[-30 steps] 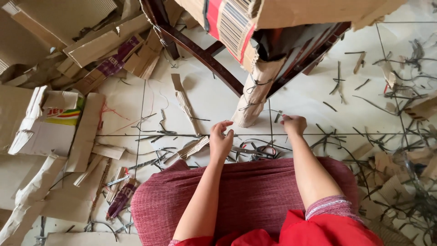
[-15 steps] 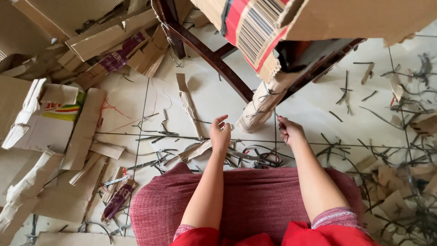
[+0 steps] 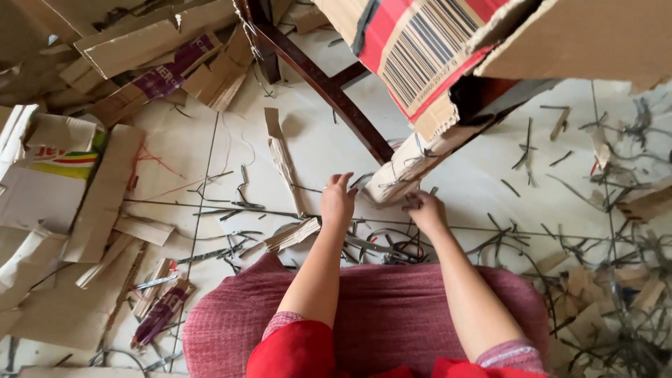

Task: The person sits cross-legged on a chair and repeatedly ties black cords around a cardboard-wrapped chair leg. They use scissors to cut the cords after tying them, then pick up new cords and repeat the process. The workspace is cluttered with cardboard pieces and cut cord fragments.

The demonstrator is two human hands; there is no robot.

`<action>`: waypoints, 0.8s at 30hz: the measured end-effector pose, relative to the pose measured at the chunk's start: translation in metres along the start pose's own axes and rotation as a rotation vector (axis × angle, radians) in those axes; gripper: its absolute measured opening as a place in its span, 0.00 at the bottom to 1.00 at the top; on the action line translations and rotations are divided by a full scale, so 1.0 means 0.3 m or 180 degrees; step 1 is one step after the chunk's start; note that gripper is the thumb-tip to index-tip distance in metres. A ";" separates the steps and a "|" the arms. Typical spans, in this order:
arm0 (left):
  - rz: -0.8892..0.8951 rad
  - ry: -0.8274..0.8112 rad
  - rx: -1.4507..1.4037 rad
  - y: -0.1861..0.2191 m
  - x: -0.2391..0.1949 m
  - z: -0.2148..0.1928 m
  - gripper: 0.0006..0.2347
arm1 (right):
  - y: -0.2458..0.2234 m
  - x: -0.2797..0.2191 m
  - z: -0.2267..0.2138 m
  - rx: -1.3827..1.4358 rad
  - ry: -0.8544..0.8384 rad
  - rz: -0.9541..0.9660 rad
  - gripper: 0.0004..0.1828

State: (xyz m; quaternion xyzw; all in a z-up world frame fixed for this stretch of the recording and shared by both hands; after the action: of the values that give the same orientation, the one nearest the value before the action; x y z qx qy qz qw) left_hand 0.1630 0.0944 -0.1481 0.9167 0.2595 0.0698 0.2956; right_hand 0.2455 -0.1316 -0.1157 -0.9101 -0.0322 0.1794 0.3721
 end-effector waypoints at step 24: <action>-0.1652 0.0144 -0.1203 -0.141 0.037 -0.057 0.04 | -0.101 -0.087 -0.052 0.0483 0.0293 -0.0144 0.11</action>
State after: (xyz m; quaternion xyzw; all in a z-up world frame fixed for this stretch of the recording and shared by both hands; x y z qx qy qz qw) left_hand 0.1494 0.1381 -0.1590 0.7471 0.4736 0.0595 0.4626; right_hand 0.2288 -0.1252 -0.0768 -0.8856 -0.0220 0.1308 0.4451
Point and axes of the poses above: each hand's wrist, its own x-axis towards the middle knuckle, its own z-axis out of the palm, y = z × x, the point moved 1 cm from there along x, towards the middle knuckle, and after that the axes turned 10 degrees about x, right-handed, at the moved point
